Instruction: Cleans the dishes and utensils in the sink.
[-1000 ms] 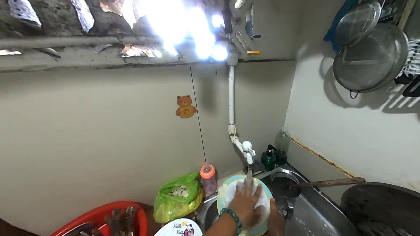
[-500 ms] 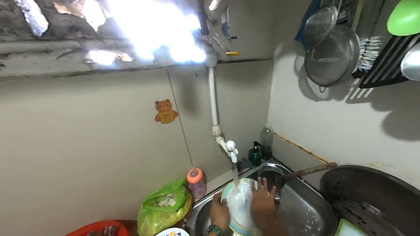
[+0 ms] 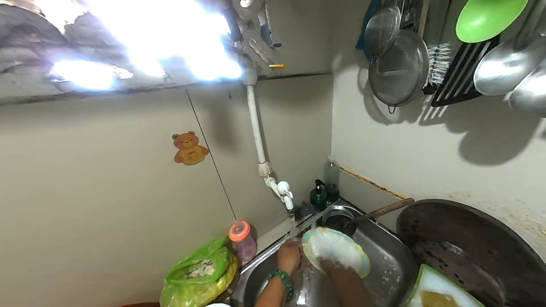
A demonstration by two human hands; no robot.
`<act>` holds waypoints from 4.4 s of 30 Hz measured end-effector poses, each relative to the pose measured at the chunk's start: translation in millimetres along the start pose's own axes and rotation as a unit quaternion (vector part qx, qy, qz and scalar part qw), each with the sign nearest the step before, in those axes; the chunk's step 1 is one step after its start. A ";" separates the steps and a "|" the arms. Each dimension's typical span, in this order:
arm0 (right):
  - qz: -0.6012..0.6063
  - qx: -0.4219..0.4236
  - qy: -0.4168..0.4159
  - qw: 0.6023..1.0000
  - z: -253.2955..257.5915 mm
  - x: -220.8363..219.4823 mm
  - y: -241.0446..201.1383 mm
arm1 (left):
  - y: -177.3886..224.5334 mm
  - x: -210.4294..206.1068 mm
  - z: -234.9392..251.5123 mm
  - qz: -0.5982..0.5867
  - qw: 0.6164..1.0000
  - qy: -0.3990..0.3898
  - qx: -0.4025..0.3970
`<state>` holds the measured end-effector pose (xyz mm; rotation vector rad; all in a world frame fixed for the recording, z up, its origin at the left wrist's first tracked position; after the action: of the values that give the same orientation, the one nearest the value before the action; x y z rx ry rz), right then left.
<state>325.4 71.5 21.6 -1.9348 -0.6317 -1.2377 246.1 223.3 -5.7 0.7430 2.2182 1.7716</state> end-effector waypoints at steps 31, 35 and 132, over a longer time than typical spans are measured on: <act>0.357 0.041 -0.147 0.922 124.7 29.9 -41.6 | 99.6 3.4 -9.8 -0.071 0.992 -0.096 -0.034; 0.313 0.039 -0.178 0.932 131.2 31.1 -62.7 | 101.1 25.2 -3.5 0.039 0.996 -0.058 -0.057; -0.020 0.216 0.186 0.958 21.5 37.7 -62.2 | 30.5 17.0 -17.0 -0.075 0.991 -0.113 0.003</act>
<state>307.3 126.7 70.5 -1.2959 -0.6754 -1.3163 231.6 222.0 30.3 0.7175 2.0722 1.5305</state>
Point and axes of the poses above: each hand's wrist, its own z-axis towards the middle knuckle, its own x-axis out of the back of the hand, y = z × x, the point moved 5 cm from there along z, towards the middle knuckle, and after that the axes turned 11 degrees about -x, right-handed, at the moved point
